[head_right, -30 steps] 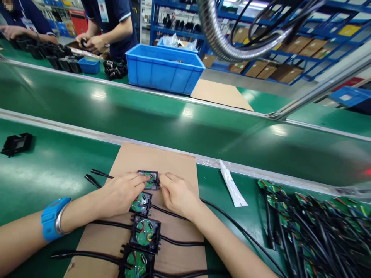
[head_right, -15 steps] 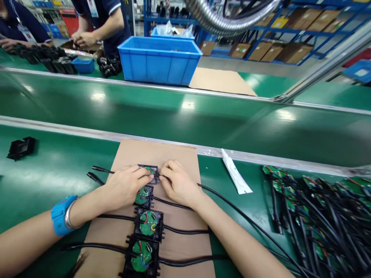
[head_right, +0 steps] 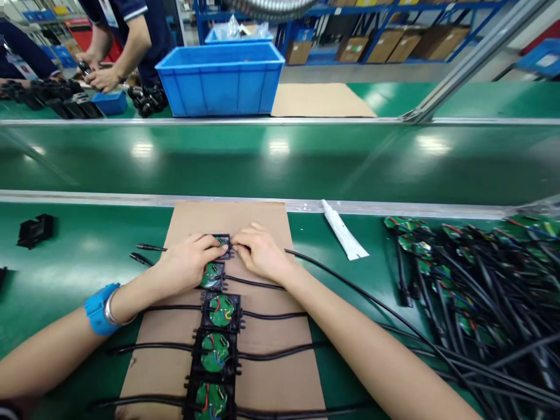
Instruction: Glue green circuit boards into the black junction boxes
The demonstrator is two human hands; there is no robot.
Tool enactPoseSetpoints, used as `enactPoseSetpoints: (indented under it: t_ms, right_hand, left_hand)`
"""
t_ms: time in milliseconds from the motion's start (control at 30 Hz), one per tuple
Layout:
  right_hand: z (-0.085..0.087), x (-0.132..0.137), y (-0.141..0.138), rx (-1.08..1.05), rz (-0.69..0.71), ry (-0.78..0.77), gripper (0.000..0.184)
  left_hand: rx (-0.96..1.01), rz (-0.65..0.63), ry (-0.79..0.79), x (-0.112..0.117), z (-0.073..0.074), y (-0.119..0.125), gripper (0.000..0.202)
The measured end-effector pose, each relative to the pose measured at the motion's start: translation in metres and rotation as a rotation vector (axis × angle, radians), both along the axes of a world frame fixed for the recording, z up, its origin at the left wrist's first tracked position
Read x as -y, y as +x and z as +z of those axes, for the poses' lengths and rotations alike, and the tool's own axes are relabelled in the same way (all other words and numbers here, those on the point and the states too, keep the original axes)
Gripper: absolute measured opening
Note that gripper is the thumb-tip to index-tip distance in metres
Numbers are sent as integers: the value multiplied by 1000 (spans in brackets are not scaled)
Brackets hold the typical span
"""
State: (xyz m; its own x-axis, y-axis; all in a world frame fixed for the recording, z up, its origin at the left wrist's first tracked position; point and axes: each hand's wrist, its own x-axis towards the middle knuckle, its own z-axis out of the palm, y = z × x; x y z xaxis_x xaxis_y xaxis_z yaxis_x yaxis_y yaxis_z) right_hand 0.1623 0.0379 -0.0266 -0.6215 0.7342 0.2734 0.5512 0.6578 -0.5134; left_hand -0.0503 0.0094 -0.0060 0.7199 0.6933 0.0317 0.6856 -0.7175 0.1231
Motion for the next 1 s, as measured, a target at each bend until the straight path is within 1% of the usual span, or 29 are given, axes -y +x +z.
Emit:
enactPoseSetpoints:
  t_ms: [67,100,167,200,233,267,300,333,367,400,433,500,600,700,733,800,867,900,967,1000]
  right_hand:
    - [13,14,6,25,-22,39,18]
    - [21,27,10,30,-45,62,20]
    - [37,63,23,42,-81,73,21]
    - [43,85,30,55,-76,38,21]
    - [47,107,37,89,-42,-23,25]
    - [48,128,43,144,-5,-75,40]
    - [47,147,48,198,23,-104,63]
    - [43,162,52,236,37,-110,85]
    - [38,174,54,264,37,-106,99]
    - [31,181,55,279,25,-98,102]
    - [25,185,55,285,7,-93,96]
    - [15,184,53,300,-27,-101,75]
    - [10,177,51,293,-38,-78,54]
    - [14,177,51,266,4,-48,27]
    - [17,178,51,265,13,-55,20]
    - [25,177,52,262,7,-69,11]
    - [35,164,51,238,-25,-58,7]
    - [40,152,48,219,-45,-42,8]
    - [50,119,40,192,-74,-20,15]
    - [53,101,35,194,-81,-19,18]
  left_hand:
    - [96,-3,-8,10,7,-13,48]
    - [155,2,-10,19,13,-22,46]
    - [233,22,-52,46,26,-44,37]
    - [221,32,-122,63,32,-56,31]
    - [168,30,-206,81,36,-66,33]
    - [114,38,-265,98,39,-75,46]
    - [67,46,-292,113,39,-82,65]
    - [39,55,-295,127,37,-86,76]
    - [29,75,-279,137,33,-89,77]
    - [31,95,-258,145,28,-90,68]
    - [42,113,-240,150,22,-89,53]
    - [73,144,-217,153,12,-86,27]
    - [100,161,-208,151,3,-80,12]
    - [82,165,-242,152,4,-75,11]
    - [74,163,-251,153,7,-74,13]
    - [73,163,-234,150,16,-75,16]
    - [92,173,-170,137,27,-77,16]
    - [107,179,-125,125,32,-80,15]
    - [124,182,-46,93,40,-85,13]
    - [125,178,-27,76,41,-87,12]
